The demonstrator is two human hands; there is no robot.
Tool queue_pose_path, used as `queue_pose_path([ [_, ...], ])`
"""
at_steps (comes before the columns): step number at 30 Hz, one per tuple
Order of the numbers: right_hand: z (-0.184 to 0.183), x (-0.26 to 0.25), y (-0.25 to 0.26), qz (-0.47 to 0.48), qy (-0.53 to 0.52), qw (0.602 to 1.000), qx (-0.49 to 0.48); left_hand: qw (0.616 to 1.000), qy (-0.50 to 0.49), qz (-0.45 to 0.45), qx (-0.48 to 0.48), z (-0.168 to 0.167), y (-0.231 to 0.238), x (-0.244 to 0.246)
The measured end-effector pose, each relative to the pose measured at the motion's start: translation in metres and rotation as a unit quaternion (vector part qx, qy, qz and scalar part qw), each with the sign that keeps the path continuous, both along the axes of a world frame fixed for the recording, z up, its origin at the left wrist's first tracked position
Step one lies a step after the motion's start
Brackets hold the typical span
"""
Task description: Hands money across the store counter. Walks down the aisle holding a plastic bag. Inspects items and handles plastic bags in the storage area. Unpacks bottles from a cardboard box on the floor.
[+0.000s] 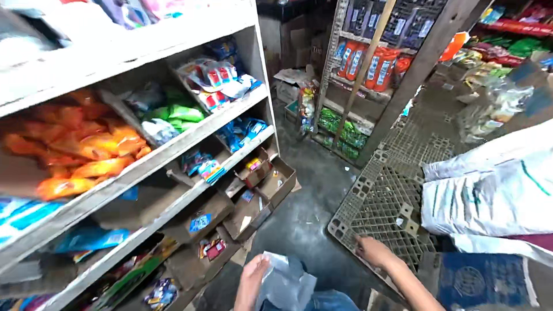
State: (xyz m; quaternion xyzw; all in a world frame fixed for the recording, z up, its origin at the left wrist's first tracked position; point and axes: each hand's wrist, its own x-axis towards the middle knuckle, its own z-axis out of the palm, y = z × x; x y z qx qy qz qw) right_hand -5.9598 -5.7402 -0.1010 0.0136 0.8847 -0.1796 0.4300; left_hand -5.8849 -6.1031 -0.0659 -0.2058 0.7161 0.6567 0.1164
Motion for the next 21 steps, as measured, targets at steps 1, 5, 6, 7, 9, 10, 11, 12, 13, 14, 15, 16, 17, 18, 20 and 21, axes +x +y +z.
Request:
queue_pose_path([
  [1,0.012,-0.035,-0.01,0.007,0.006,1.0,-0.014,1.0,0.003,-0.011,-0.002,0.0,0.001,-0.033],
  [5,0.034,-0.157,-0.031,-0.029,0.085,0.981,-0.173,0.999,0.013,-0.029,-0.032,-0.012,0.011,-0.17],
  [6,0.032,-0.183,-0.03,-0.039,0.093,0.976,-0.193,0.999,0.013,-0.032,-0.039,-0.015,0.017,-0.206],
  [7,0.027,-0.208,-0.028,-0.048,0.094,0.974,-0.203,0.998,0.01,-0.036,-0.044,-0.016,0.023,-0.242],
  [9,0.011,-0.25,-0.019,-0.06,0.065,0.978,-0.189,0.997,0.003,-0.054,-0.047,-0.013,0.037,-0.312],
  [10,0.006,-0.271,-0.013,-0.061,0.033,0.984,-0.166,0.997,0.003,-0.065,-0.047,-0.009,0.044,-0.348],
  [11,0.004,-0.292,-0.006,-0.053,-0.013,0.989,-0.137,0.996,0.005,-0.079,-0.044,-0.006,0.051,-0.384],
  [12,0.004,-0.314,0.002,-0.04,-0.051,0.992,-0.11,0.995,0.009,-0.093,-0.041,-0.001,0.059,-0.419],
  [13,0.007,-0.338,0.013,-0.028,-0.077,0.993,-0.09,0.993,0.014,-0.107,-0.041,0.005,0.069,-0.453],
  [14,0.012,-0.364,0.024,-0.022,-0.084,0.993,-0.076,0.992,0.021,-0.121,-0.042,0.012,0.079,-0.488],
  [15,0.018,-0.389,0.035,-0.032,-0.067,0.994,-0.075,0.99,0.023,-0.133,-0.043,0.018,0.088,-0.521],
  [16,0.023,-0.412,0.046,-0.056,-0.031,0.995,-0.083,0.989,0.028,-0.141,-0.048,0.024,0.098,-0.553],
  [17,0.026,-0.436,0.057,-0.091,0.011,0.991,-0.096,0.987,0.033,-0.149,-0.053,0.029,0.108,-0.584],
  [18,0.026,-0.46,0.068,-0.124,0.045,0.986,-0.106,0.985,0.041,-0.157,-0.055,0.034,0.118,-0.614],
  [20,0.023,-0.512,0.086,-0.163,0.07,0.976,-0.124,0.983,0.057,-0.164,-0.052,0.036,0.132,-0.673],
  [21,0.017,-0.54,0.094,-0.163,0.074,0.976,-0.126,0.984,0.067,-0.157,-0.048,0.035,0.138,-0.702],
])
